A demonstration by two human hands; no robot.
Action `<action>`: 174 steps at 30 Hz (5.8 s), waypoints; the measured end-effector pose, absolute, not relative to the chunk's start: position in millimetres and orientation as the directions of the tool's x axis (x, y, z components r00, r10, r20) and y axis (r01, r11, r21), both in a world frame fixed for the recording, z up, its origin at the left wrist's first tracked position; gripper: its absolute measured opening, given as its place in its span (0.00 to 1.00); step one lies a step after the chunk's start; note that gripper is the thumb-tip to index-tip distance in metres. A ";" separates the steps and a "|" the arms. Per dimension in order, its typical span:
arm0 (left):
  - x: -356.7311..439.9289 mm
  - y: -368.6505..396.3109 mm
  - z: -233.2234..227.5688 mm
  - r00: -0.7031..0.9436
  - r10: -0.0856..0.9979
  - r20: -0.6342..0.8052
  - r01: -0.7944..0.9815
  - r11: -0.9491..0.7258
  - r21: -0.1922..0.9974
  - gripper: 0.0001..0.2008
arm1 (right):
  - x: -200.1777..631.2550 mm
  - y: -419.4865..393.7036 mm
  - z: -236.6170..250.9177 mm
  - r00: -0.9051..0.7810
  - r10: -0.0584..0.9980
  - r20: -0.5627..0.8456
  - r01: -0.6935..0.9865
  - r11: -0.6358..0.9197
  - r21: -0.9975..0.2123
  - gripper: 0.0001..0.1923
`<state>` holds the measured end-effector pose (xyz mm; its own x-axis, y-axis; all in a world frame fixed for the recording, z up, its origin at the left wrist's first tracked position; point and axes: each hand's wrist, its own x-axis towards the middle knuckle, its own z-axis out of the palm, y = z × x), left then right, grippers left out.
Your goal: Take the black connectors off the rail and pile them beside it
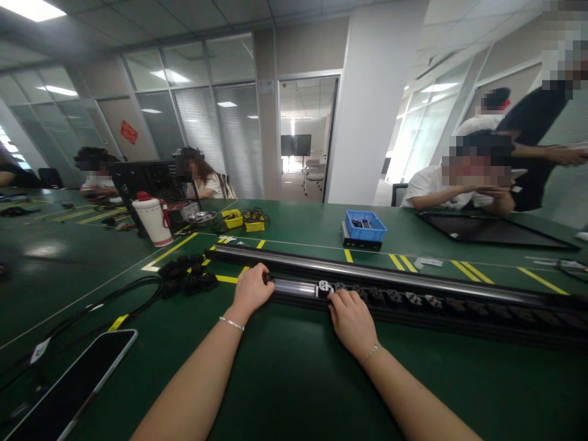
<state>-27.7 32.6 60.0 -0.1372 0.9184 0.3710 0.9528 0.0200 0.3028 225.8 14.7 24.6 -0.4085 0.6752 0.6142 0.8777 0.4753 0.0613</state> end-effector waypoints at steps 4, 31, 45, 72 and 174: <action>-35.5 34.1 55.8 -0.174 0.923 0.344 0.939 0.051 0.339 0.09 | 225.8 13.7 25.0 -0.402 0.684 0.609 0.881 0.471 0.052 0.07; -76.9 51.8 27.8 -0.210 0.907 0.364 0.649 -0.149 0.746 0.11 | 225.0 13.4 26.1 -0.405 0.684 0.606 0.877 0.478 0.047 0.08; -74.1 48.5 32.1 -0.270 0.878 0.394 0.695 -0.106 0.711 0.10 | 226.4 14.2 25.5 -0.406 0.667 0.624 0.877 0.477 0.060 0.08; -78.1 49.2 30.5 -0.372 0.825 0.426 0.704 -0.048 0.709 0.08 | 226.4 13.8 26.5 -0.407 0.680 0.611 0.878 0.475 0.056 0.08; 63.8 32.5 46.3 0.150 0.874 0.462 0.875 -0.334 0.349 0.12 | 227.3 13.8 27.6 -0.382 0.703 0.600 0.882 0.472 0.010 0.13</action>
